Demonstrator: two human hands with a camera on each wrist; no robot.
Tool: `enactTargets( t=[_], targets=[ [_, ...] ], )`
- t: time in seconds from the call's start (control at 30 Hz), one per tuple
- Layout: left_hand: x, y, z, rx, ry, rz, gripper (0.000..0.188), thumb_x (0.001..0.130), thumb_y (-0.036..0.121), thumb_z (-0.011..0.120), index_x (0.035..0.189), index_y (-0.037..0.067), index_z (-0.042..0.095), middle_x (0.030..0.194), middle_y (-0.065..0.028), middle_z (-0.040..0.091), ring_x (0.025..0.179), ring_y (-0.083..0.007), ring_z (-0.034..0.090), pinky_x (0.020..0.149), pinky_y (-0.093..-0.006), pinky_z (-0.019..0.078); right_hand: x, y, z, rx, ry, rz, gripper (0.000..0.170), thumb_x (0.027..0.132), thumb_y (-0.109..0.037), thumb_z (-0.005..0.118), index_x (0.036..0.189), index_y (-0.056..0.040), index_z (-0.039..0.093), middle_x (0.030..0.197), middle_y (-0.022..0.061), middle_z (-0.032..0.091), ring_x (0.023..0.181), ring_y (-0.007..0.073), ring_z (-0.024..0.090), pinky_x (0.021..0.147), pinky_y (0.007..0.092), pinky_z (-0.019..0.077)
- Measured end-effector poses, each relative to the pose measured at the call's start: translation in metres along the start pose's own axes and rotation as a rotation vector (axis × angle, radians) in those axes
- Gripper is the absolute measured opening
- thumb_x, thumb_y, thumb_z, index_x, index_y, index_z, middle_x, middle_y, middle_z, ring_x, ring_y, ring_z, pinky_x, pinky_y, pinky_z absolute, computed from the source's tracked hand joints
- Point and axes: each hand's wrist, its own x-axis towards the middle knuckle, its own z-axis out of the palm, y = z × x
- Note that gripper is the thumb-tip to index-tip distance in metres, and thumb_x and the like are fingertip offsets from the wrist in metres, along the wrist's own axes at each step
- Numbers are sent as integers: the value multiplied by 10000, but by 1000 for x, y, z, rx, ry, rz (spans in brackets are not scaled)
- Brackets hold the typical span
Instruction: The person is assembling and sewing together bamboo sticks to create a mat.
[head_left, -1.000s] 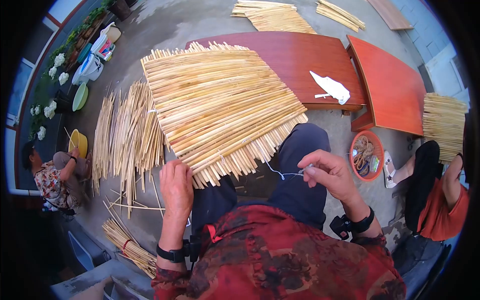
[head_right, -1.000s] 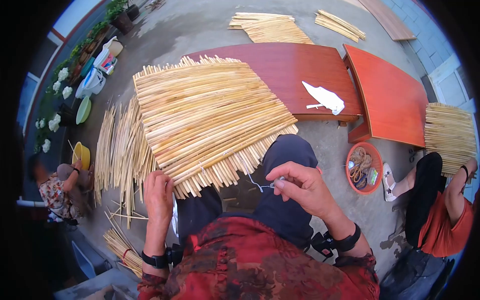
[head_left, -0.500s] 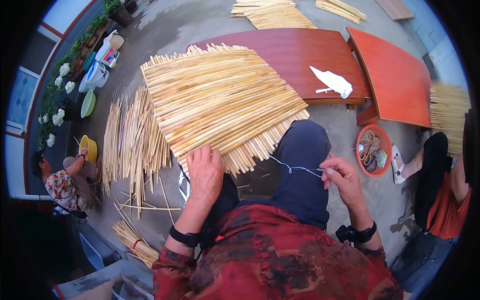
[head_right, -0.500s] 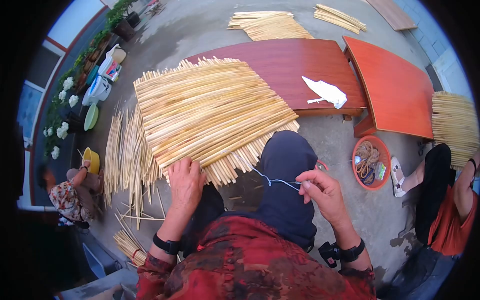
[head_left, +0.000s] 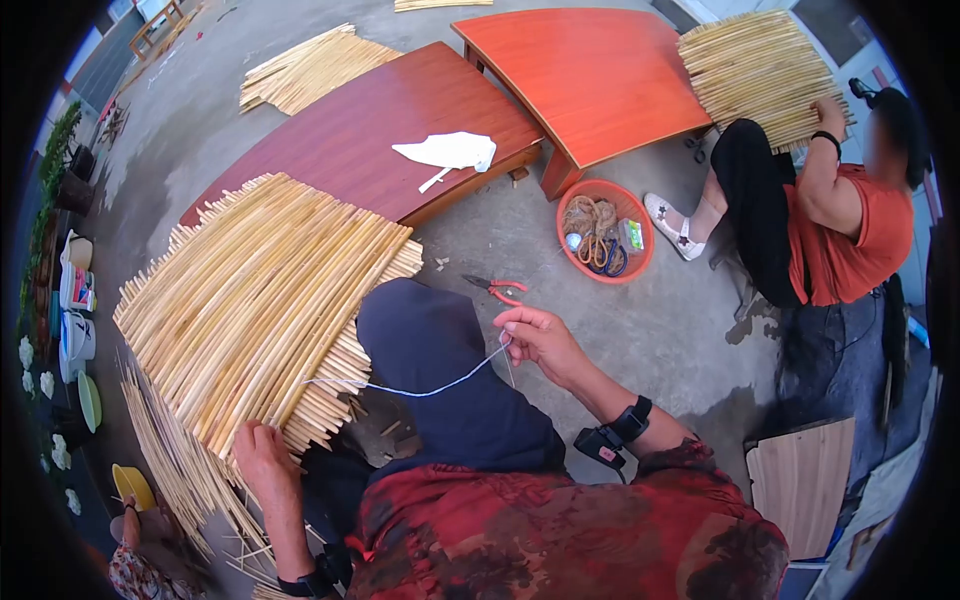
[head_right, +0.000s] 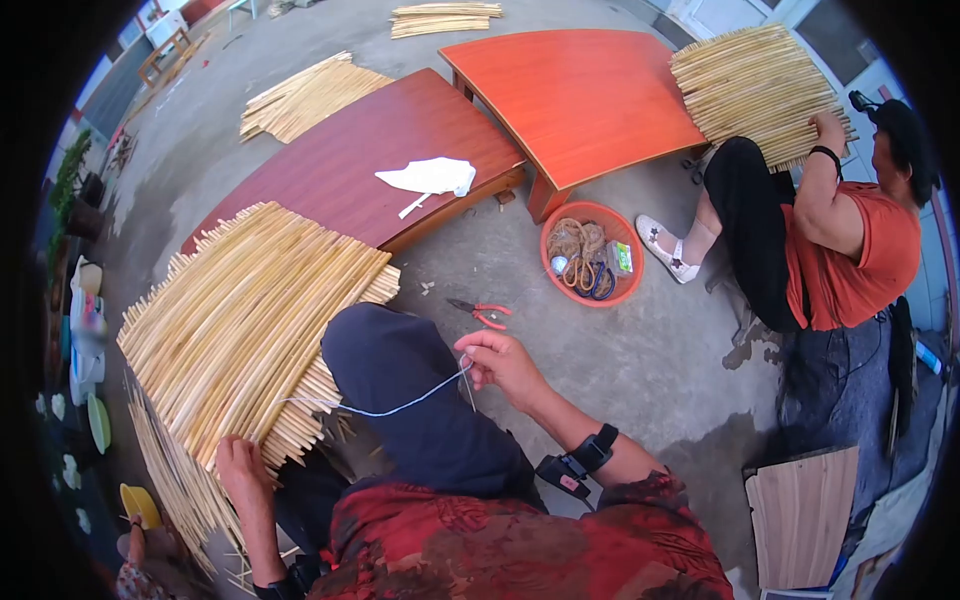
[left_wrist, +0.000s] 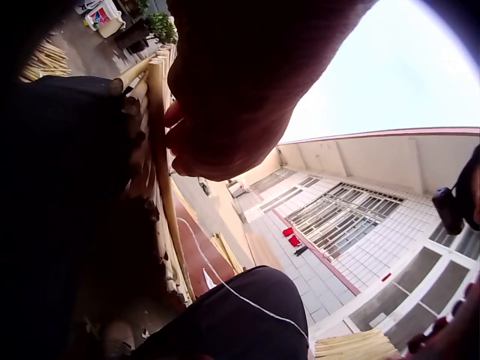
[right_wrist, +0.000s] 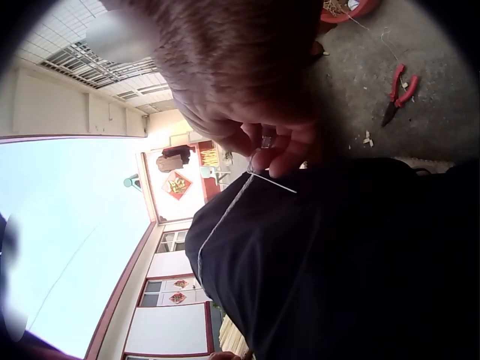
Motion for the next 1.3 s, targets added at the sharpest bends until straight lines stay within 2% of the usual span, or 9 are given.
enactTargets(
  t=[0.37,0.57,0.63,0.67,0.73,0.77,0.83,1.03,1.3],
  targets=[
    [-5,12,-12,-89,-13,-25,167,778,-30,557,942,-28,524,1046,-182,523,962,-346,511,824,-390,416,45,78,-57,-222,44,296,180,871,-103,482,1000,-19,576,794,38,598,582,84,553,522,232,498],
    [-7,17,-22,-40,-45,30,175,769,-37,569,939,-22,532,1035,-183,536,955,-343,522,807,-398,428,78,126,-98,-690,-45,351,172,822,-128,519,934,-26,600,753,57,596,563,132,585,514,264,510],
    [-10,14,-20,-38,-44,65,176,765,-42,571,935,-23,531,1029,-180,541,937,-340,526,797,-401,430,99,141,-127,-1276,-171,109,164,805,-129,527,899,-15,599,717,78,593,544,165,600,482,280,506],
    [-11,13,-19,-34,-38,98,177,761,-46,573,931,-25,530,1023,-177,546,919,-337,531,786,-403,432,111,154,-145,-1274,-160,116,164,805,-129,527,899,-15,599,717,78,593,544,165,600,482,280,506],
    [-9,14,-19,-55,-34,130,178,753,-58,568,922,-28,524,1015,-172,551,884,-330,535,765,-402,433,132,163,-169,-1547,72,-457,149,800,-118,519,867,-13,600,696,93,592,522,189,602,446,291,492],
    [-9,15,-21,-52,-50,160,180,750,-63,566,921,-29,522,1008,-174,551,876,-329,536,759,-402,432,139,160,-174,-1549,80,-451,149,800,-118,519,867,-13,600,696,93,592,522,189,602,446,291,492],
    [-5,18,-24,-37,-57,204,173,740,-82,559,901,-30,525,976,-175,558,845,-324,545,743,-390,440,149,129,-162,-624,519,184,163,810,-115,505,916,-28,594,726,95,599,545,190,602,438,301,485],
    [5,26,-37,4,-142,230,189,798,-18,592,985,7,572,999,-165,582,908,-337,557,779,-395,461,189,110,-179,-162,1078,60,237,823,-128,523,1046,-52,545,823,88,604,583,185,597,444,302,489],
    [11,19,-22,-76,-123,317,167,723,-87,560,875,-27,527,954,-180,559,850,-324,539,749,-376,442,203,112,-195,98,785,175,182,812,-138,555,988,-93,556,802,53,589,575,165,568,489,315,494]
  ],
)
